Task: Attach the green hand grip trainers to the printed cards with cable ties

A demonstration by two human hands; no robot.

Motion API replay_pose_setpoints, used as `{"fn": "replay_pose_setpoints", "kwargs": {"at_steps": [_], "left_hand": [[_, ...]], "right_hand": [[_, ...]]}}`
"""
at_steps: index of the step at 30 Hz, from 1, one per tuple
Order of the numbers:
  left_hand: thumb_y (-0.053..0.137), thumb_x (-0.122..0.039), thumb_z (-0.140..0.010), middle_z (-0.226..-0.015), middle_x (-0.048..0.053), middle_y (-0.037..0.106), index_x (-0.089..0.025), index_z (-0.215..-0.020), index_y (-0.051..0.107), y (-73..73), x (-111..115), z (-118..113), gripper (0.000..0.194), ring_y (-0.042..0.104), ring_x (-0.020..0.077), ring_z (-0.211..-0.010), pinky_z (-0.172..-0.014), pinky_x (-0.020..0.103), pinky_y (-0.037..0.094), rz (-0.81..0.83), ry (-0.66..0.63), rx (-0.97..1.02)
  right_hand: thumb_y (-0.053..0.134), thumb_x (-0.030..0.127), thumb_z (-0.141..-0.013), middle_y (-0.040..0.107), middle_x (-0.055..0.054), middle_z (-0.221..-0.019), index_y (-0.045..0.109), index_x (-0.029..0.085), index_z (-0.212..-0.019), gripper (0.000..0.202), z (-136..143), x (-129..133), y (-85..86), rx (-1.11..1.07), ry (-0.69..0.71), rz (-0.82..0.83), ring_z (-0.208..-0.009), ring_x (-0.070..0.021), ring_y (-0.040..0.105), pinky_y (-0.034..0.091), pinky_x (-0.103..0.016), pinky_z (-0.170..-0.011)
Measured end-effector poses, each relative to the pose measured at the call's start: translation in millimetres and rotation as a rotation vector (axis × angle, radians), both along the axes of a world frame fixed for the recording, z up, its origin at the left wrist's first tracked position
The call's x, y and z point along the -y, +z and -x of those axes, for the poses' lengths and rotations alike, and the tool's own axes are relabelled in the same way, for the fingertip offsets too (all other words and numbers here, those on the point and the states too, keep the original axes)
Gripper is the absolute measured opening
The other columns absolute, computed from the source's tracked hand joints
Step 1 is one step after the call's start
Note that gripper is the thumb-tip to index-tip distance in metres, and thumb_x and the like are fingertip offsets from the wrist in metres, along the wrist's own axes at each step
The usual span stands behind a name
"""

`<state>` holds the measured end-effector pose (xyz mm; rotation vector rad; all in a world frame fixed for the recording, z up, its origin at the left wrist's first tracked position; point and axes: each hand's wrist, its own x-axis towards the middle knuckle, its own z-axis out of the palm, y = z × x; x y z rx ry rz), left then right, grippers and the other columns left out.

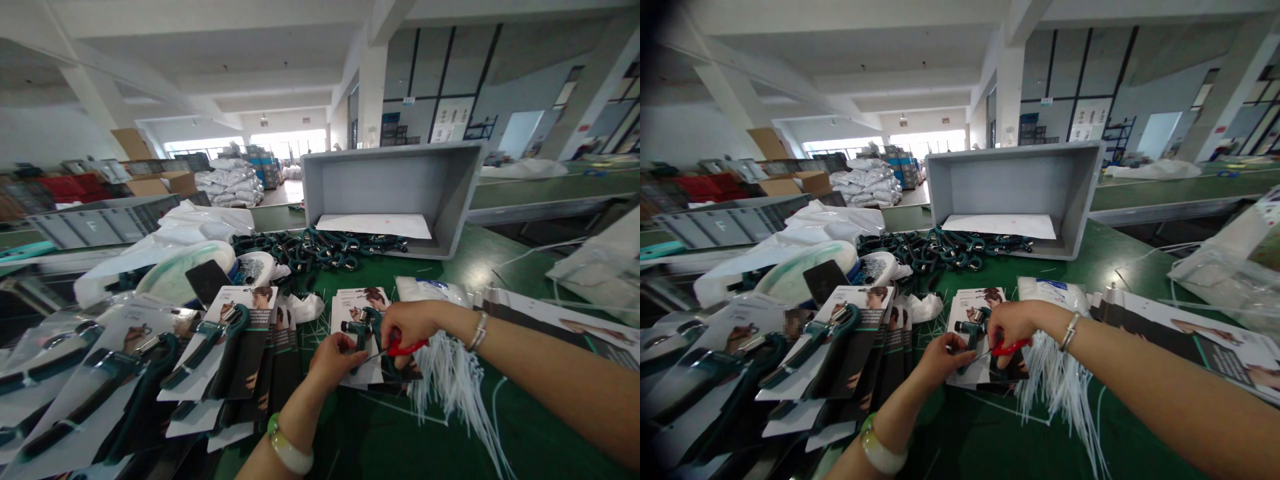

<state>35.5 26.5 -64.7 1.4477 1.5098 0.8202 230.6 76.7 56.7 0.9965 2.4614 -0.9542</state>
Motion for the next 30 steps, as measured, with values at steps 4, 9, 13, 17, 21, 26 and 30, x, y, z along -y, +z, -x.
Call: {"fn": "replay_pose_setpoints", "kwargs": {"at_steps": [4, 9, 13, 17, 21, 26, 30], "left_hand": [[0.073, -0.043, -0.055, -0.062, -0.003, 0.057, -0.017, -0.070, 0.056, -1.3, -2.5, 1.4, 0.033, 0.051, 0.0099, -0.053, -0.049, 0.019, 0.037, 0.007, -0.033, 0.023], [0.072, -0.042, -0.055, -0.062, -0.003, 0.058, -0.017, -0.069, 0.057, 1.4, -2.6, 2.3, 0.032, 0.051, 0.0102, -0.055, -0.052, 0.020, 0.039, 0.003, -0.050, -0.011], [0.070, -0.042, -0.058, -0.064, -0.002, 0.059, -0.017, -0.071, 0.059, 4.1, -3.8, 2.9, 0.030, 0.052, 0.0105, -0.056, -0.055, 0.020, 0.040, -0.010, -0.059, -0.037], [0.063, -0.048, -0.064, -0.078, 0.002, 0.063, -0.018, -0.084, 0.062, 12.3, 6.8, 3.3, 0.036, 0.056, 0.0128, -0.064, -0.059, 0.022, 0.042, -0.011, -0.052, -0.129], [0.061, -0.051, -0.066, -0.101, 0.004, 0.058, -0.025, -0.099, 0.063, 23.4, 29.5, 0.2, 0.042, 0.057, 0.0186, -0.086, -0.070, 0.025, 0.042, -0.160, -0.053, -0.383], [0.053, -0.035, -0.078, -0.094, 0.007, 0.061, -0.021, -0.091, 0.064, 43.5, 34.7, 9.1, 0.023, 0.058, 0.0206, -0.086, -0.075, 0.028, 0.043, -0.313, 0.007, -0.464], [0.049, -0.040, -0.081, -0.092, 0.006, 0.064, -0.022, -0.088, 0.064, 84.4, 37.0, 51.2, 0.025, 0.059, 0.0200, -0.088, -0.080, 0.030, 0.045, -0.571, 0.159, -0.465]], "right_hand": [[0.077, 0.047, -0.045, 0.060, 0.004, -0.059, 0.071, 0.019, -0.089, 0.053, 13.5, -15.3, 5.2, 0.107, 0.010, 0.114, -0.046, -0.0073, 0.046, 0.035, -0.019, -0.044], [0.081, 0.044, -0.036, 0.055, 0.007, -0.054, 0.071, 0.018, -0.088, 0.059, 24.5, -22.9, 13.3, 0.180, 0.037, 0.134, -0.045, -0.0064, 0.044, 0.034, -0.018, -0.043], [0.080, 0.047, -0.037, 0.056, 0.006, -0.054, 0.071, 0.016, -0.087, 0.059, 27.8, -14.2, 11.7, 0.156, 0.052, 0.203, -0.044, -0.0053, 0.043, 0.033, -0.017, -0.041], [0.076, 0.051, -0.046, 0.056, 0.005, -0.055, 0.068, 0.017, -0.097, 0.063, 9.1, 1.8, 4.3, 0.055, 0.039, 0.366, -0.043, -0.0056, 0.044, 0.033, -0.017, -0.041], [0.072, 0.046, -0.058, 0.060, 0.001, -0.067, 0.065, 0.017, -0.102, 0.053, -65.8, 2.2, 1.5, -0.114, -0.210, -0.019, -0.056, -0.0102, 0.052, 0.038, -0.021, -0.052], [0.056, 0.034, -0.070, 0.061, -0.010, -0.070, 0.064, 0.017, -0.079, 0.021, -198.5, 5.2, -11.9, 0.031, -0.735, -0.708, -0.066, -0.0266, 0.057, 0.041, -0.042, -0.064], [0.050, 0.024, -0.067, 0.048, -0.005, -0.046, 0.052, 0.022, -0.054, 0.013, -258.9, 22.8, -39.3, -0.009, -0.757, -0.713, -0.048, -0.0240, 0.052, 0.038, -0.045, -0.055]]}}
